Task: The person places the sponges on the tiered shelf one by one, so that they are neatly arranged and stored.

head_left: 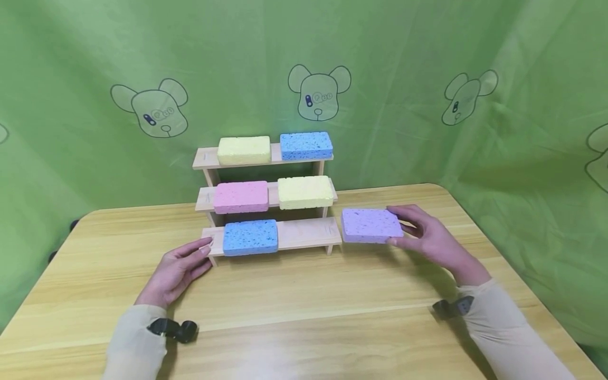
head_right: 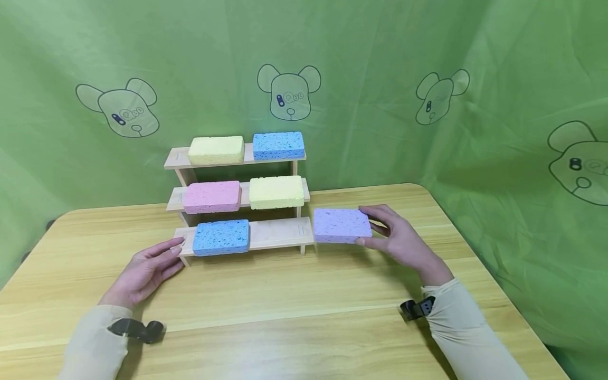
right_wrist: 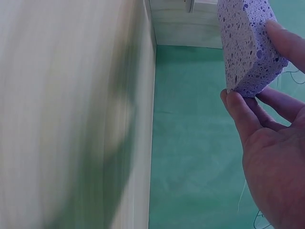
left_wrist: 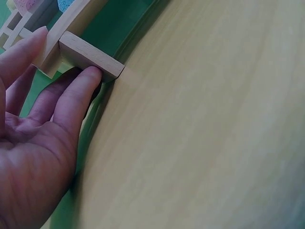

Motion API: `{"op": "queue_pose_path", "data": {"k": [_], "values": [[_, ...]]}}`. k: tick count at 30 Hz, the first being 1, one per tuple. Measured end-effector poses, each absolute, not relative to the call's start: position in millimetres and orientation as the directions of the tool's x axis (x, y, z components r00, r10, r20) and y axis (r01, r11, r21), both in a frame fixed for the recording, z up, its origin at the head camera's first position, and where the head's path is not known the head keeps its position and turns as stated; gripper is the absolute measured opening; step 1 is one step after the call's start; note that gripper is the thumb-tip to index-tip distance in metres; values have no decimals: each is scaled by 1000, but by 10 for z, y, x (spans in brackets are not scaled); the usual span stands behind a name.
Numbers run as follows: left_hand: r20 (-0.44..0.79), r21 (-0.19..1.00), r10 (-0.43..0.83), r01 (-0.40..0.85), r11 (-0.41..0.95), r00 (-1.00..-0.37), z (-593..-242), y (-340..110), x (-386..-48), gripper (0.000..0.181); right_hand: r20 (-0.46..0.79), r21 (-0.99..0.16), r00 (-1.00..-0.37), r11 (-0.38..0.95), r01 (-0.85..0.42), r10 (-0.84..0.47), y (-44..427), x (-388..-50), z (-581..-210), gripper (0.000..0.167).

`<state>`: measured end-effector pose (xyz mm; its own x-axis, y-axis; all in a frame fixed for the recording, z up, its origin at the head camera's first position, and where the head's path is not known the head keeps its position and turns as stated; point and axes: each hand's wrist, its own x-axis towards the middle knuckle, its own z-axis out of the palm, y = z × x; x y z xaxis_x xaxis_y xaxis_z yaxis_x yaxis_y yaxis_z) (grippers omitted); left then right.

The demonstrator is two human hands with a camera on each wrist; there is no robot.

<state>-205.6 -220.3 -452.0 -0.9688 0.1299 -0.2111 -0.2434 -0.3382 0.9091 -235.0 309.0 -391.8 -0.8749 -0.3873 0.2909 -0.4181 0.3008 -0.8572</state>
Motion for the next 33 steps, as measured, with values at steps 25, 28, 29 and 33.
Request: {"op": "queue_pose_path", "data": {"k": [25,28,29,33], "values": [[-206,911,129,-239,-338,-970,-4501,-2176,-2056,21,285,-850,-864,306,-428,-414,2897,-2312,-3933,66],[-208,910,126,-239,-339,-970,-4503,-2176,-2054,21,286,-850,-859,302,-432,-425,2858,-2309,-3928,66],[-208,910,126,-239,-340,-970,-4504,-2177,-2052,21,282,-850,-859,303,-430,-427,2846,-2310,-3928,66],[-211,908,123,-241,-343,-970,-4509,-2187,-2044,21,267,-847,-859,320,-425,-437,2804,-2318,-3936,67]]}}
